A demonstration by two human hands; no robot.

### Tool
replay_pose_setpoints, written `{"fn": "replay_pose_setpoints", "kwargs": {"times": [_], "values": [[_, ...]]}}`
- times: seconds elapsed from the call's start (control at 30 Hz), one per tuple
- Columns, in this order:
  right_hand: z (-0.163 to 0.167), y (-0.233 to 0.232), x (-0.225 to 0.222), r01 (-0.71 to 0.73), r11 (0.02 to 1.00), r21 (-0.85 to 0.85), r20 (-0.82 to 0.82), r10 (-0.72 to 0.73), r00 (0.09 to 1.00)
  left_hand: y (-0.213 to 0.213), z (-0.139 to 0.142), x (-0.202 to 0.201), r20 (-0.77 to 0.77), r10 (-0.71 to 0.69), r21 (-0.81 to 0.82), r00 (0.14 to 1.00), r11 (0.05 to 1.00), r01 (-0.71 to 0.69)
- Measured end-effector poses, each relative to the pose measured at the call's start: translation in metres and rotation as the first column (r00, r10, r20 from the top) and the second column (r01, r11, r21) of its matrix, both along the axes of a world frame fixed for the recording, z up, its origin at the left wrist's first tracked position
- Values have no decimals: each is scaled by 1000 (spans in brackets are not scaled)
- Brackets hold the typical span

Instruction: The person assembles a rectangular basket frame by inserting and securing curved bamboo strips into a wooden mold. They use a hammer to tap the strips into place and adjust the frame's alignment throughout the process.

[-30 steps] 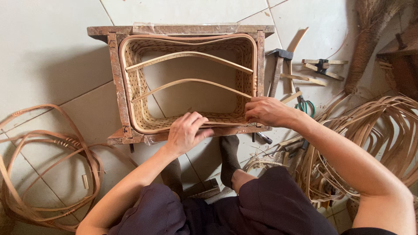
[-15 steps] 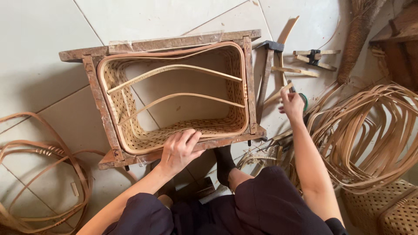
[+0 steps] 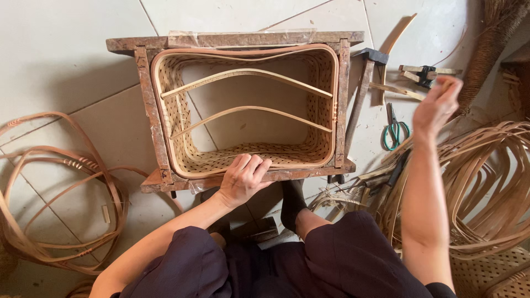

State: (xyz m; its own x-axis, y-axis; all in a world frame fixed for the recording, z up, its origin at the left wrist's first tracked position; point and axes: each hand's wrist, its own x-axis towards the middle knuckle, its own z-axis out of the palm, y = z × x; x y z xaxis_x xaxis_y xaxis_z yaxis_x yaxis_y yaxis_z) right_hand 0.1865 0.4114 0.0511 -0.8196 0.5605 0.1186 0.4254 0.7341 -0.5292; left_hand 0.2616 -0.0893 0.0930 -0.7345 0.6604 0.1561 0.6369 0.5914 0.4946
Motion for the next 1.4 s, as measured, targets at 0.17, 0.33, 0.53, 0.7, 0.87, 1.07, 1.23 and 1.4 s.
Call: {"fn": "replay_pose_setpoints", "kwargs": {"times": [0.17,0.33,0.53,0.7,0.87,1.07,1.23,1.4], "values": [[96,-66,-35,-278,815,-509,-235,179,955,-2,-2,0,8,-7,36,1000,999,7],[87,-196,-57,-217,648,-730,-109,202,973,-4,-5,1,-17,1,103,1000,995,1],[61,-251,-74,-202,603,-772,-104,194,976,-5,-10,3,-87,-8,48,996,999,12],[76,-243,-59,-464,659,-591,79,620,781,-4,-11,0,-80,2,75,997,997,4],[84,-238,13,-682,326,-655,410,911,42,-6,-10,0,-83,-1,12,997,1000,2],[81,-235,35,-705,391,-592,316,917,242,-11,-5,2,-161,-4,97,987,995,20],[86,-237,38,-736,423,-528,370,895,249,-11,-4,1,-151,-37,71,988,996,49],[85,-240,40,-759,436,-484,372,887,273,-10,-4,0,-168,-36,42,985,998,44]]}}
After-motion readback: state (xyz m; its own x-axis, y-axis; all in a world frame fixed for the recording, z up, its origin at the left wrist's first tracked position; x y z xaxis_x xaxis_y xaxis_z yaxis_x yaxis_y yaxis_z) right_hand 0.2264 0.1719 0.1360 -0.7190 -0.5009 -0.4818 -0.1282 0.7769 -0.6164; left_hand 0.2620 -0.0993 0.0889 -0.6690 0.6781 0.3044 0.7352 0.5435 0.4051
